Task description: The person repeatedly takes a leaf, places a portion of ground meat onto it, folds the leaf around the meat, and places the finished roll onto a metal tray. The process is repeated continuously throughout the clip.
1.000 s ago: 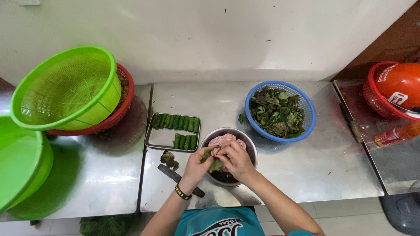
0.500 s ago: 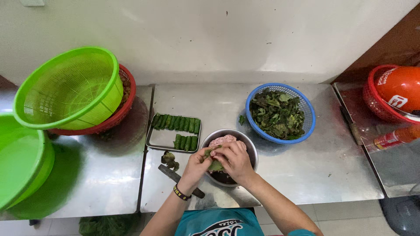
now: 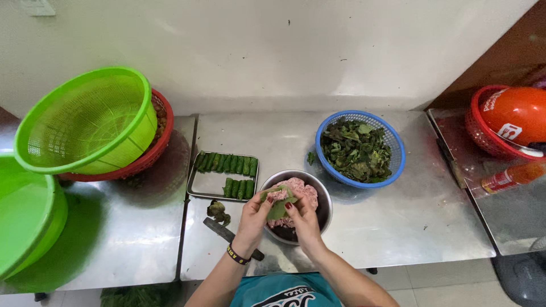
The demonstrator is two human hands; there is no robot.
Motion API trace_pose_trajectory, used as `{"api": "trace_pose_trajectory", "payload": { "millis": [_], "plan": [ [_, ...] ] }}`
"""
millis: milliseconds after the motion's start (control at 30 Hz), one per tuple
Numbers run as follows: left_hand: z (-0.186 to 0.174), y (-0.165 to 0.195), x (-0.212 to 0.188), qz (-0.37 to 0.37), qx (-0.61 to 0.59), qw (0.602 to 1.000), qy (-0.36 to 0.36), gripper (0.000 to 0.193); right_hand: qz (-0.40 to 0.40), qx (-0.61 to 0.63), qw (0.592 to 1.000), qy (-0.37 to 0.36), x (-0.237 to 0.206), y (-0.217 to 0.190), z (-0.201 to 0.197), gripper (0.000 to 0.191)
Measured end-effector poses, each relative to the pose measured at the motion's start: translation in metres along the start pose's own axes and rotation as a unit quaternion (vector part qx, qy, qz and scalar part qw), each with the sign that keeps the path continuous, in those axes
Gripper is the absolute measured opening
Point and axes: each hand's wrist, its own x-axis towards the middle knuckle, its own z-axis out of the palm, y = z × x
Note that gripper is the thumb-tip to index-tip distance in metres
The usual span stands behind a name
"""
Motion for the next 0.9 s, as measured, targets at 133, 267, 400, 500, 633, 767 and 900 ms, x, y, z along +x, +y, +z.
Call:
{"api": "trace_pose_trajectory", "payload": {
  "millis": [133,267,400,500,633,767,900],
  "plan": [
    [0.005,0.002,-0.004,0.009,-0.002,1.000,0.016,0.034,-0.012,0.051,0.999,0.013,-0.002,0.018,0.003,0.034],
    [0.005,0.006,-0.003,0.008,0.013,1.000,0.013,0.034,-0.025,0.043,0.999,0.019,0.003,0.010,0.007,0.035],
    [0.000,0.004,-0.004,0.043,0.070,0.996,-0.016,0.037,-0.107,-0.008,0.994,0.008,0.005,-0.004,0.010,0.041],
    [-0.007,-0.003,-0.006,0.029,0.081,0.996,-0.007,0.034,-0.325,-0.246,0.913,-0.002,0.002,-0.011,0.007,0.025],
    [-0.015,-0.012,0.002,0.007,0.103,0.995,0.012,0.028,-0.323,-0.297,0.899,-0.008,0.006,-0.013,-0.002,0.021],
    [-0.020,-0.004,0.011,0.011,0.086,0.996,0.003,0.028,-0.165,-0.284,0.944,-0.030,0.031,-0.019,-0.038,0.027],
    [-0.025,0.017,0.010,-0.004,0.056,0.998,0.017,0.028,-0.097,-0.477,0.867,-0.106,0.043,-0.005,-0.069,0.017]
  ]
}}
